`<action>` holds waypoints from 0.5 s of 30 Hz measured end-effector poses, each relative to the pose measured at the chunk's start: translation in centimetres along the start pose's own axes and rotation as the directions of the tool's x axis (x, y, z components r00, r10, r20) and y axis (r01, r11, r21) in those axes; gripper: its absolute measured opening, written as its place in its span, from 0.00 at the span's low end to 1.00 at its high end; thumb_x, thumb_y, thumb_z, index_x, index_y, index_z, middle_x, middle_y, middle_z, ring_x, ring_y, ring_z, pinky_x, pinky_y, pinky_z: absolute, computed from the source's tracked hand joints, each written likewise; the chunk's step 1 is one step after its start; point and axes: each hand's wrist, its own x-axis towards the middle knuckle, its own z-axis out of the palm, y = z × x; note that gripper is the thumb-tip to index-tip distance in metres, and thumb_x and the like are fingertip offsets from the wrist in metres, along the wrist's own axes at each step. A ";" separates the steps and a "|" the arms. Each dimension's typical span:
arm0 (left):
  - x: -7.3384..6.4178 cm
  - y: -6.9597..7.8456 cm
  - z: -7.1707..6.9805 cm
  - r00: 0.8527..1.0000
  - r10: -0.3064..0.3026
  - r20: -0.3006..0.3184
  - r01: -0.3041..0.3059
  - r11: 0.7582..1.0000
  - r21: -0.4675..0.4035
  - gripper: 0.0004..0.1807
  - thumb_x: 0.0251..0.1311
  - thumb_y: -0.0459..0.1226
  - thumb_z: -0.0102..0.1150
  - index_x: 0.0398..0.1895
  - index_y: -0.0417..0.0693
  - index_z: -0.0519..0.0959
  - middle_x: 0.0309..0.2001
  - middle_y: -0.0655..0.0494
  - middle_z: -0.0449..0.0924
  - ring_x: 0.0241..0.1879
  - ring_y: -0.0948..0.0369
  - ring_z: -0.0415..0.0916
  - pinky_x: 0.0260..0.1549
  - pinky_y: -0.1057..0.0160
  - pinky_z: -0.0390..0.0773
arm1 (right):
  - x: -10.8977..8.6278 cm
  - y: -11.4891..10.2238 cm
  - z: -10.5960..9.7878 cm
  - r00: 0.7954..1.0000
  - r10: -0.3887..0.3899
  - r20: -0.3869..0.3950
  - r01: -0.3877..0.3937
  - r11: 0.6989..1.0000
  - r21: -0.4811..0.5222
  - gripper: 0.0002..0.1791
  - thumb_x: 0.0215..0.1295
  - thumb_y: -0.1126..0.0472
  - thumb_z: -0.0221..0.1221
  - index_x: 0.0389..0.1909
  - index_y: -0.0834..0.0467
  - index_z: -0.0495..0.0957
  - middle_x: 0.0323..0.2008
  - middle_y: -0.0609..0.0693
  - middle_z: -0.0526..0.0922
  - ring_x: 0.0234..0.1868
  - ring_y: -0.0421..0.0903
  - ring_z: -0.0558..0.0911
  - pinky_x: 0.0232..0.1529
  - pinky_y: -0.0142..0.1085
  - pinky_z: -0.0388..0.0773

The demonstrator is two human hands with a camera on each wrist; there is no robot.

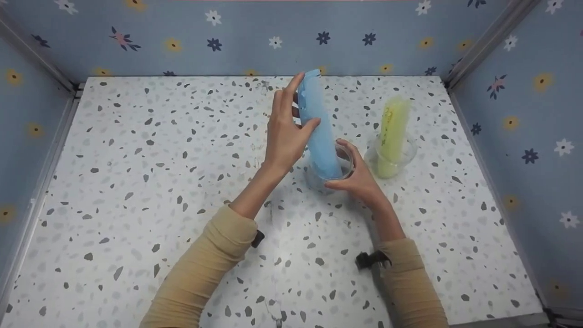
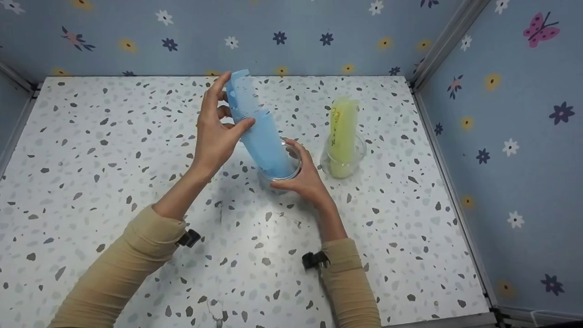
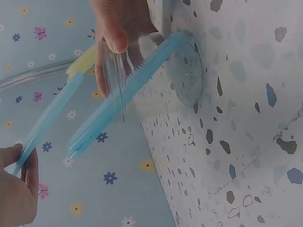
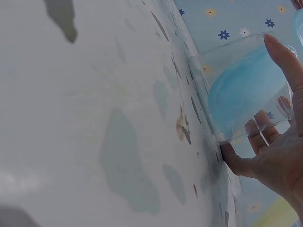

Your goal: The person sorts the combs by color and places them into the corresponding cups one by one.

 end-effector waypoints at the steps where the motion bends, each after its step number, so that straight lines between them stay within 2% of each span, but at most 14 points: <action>1: 0.0 -0.1 0.2 1.000 0.009 0.000 -0.009 1.000 0.002 0.43 0.63 0.31 0.69 0.80 0.52 0.60 0.56 0.46 0.69 0.42 0.56 0.77 0.36 0.65 0.82 | 0.0 0.0 0.0 1.000 -0.003 -0.001 0.003 1.000 0.005 0.60 0.44 0.62 0.82 0.76 0.36 0.58 0.79 0.49 0.62 0.80 0.54 0.61 0.77 0.61 0.61; 5: -0.1 -0.5 0.8 0.999 0.032 0.001 -0.032 0.999 0.008 0.43 0.63 0.31 0.68 0.80 0.52 0.59 0.57 0.46 0.69 0.44 0.56 0.77 0.36 0.65 0.83 | 0.0 0.0 0.1 1.000 -0.006 0.005 0.005 1.000 0.022 0.60 0.44 0.64 0.81 0.76 0.37 0.59 0.78 0.48 0.62 0.80 0.53 0.61 0.77 0.59 0.63; 10: -0.2 -1.3 1.7 0.999 0.045 0.011 -0.045 0.999 0.011 0.43 0.64 0.30 0.67 0.80 0.53 0.59 0.57 0.46 0.68 0.46 0.57 0.76 0.36 0.65 0.82 | 0.0 0.1 0.0 1.000 0.000 0.003 0.000 1.000 0.006 0.60 0.43 0.62 0.82 0.75 0.33 0.59 0.78 0.45 0.62 0.79 0.51 0.62 0.77 0.58 0.63; 15: -0.5 -1.9 2.6 0.999 0.042 0.033 -0.043 0.999 0.024 0.43 0.64 0.30 0.67 0.79 0.55 0.59 0.57 0.47 0.68 0.46 0.58 0.76 0.39 0.65 0.80 | 0.0 0.2 -0.1 1.000 -0.003 0.002 0.003 1.000 0.006 0.61 0.43 0.62 0.82 0.76 0.34 0.58 0.79 0.46 0.62 0.80 0.52 0.61 0.77 0.60 0.63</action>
